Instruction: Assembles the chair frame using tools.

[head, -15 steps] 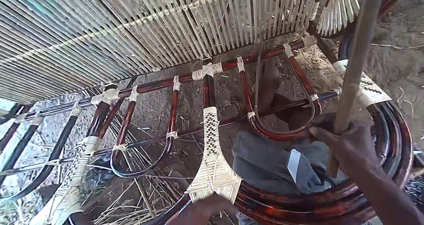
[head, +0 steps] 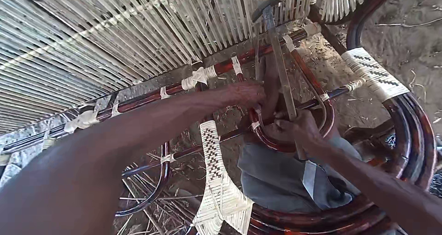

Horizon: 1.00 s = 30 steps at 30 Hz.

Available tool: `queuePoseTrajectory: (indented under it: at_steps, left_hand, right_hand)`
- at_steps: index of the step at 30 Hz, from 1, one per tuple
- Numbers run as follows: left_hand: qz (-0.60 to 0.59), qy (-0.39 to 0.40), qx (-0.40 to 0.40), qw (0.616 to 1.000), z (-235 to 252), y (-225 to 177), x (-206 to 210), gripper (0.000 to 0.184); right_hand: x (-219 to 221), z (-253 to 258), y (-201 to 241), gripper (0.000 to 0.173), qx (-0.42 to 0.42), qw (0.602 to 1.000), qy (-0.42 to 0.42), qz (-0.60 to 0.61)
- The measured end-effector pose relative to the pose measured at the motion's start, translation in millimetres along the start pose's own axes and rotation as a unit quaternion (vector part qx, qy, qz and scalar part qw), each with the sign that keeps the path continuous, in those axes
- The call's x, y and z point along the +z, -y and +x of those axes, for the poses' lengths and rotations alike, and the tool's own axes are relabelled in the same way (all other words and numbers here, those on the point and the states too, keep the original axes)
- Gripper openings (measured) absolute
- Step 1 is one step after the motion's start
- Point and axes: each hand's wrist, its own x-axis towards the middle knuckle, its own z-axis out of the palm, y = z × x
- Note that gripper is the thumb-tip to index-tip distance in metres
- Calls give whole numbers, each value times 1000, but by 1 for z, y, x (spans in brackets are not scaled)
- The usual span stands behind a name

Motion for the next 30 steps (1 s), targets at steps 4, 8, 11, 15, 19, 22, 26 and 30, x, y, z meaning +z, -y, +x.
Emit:
queuePoseTrajectory:
  at_steps: [4, 8, 11, 15, 19, 22, 26, 30]
  left_hand:
    - [-17, -56, -21, 998, -5, 0, 18, 21]
    - [-37, -62, -62, 995, -5, -4, 27, 22]
    - [-75, -36, -94, 992, 0, -9, 16, 20]
    - [-77, -31, -121, 989, -3, -19, 12, 19]
    - [-178, -36, -105, 978, -4, -21, 12, 11]
    - [-253, -47, -114, 960, -7, -29, 17, 13]
    - [-273, -52, -134, 951, -7, -33, 21, 13]
    - [-276, -43, -127, 952, -5, -35, 22, 17]
  right_hand:
    - [14, 13, 1, 5, 10, 1000, -13, 26]
    - [21, 12, -5, 4, 22, 996, -14, 84]
    - [20, 4, -9, 5, 46, 994, -30, 94]
    - [23, 6, -6, 8, 76, 991, -31, 102]
    - [36, 16, -6, 10, 125, 984, -33, 124]
    - [40, 18, -7, 11, 149, 979, -34, 136]
    - [36, 16, -6, 9, 166, 975, -24, 149]
    - [37, 18, -7, 9, 166, 975, -25, 146]
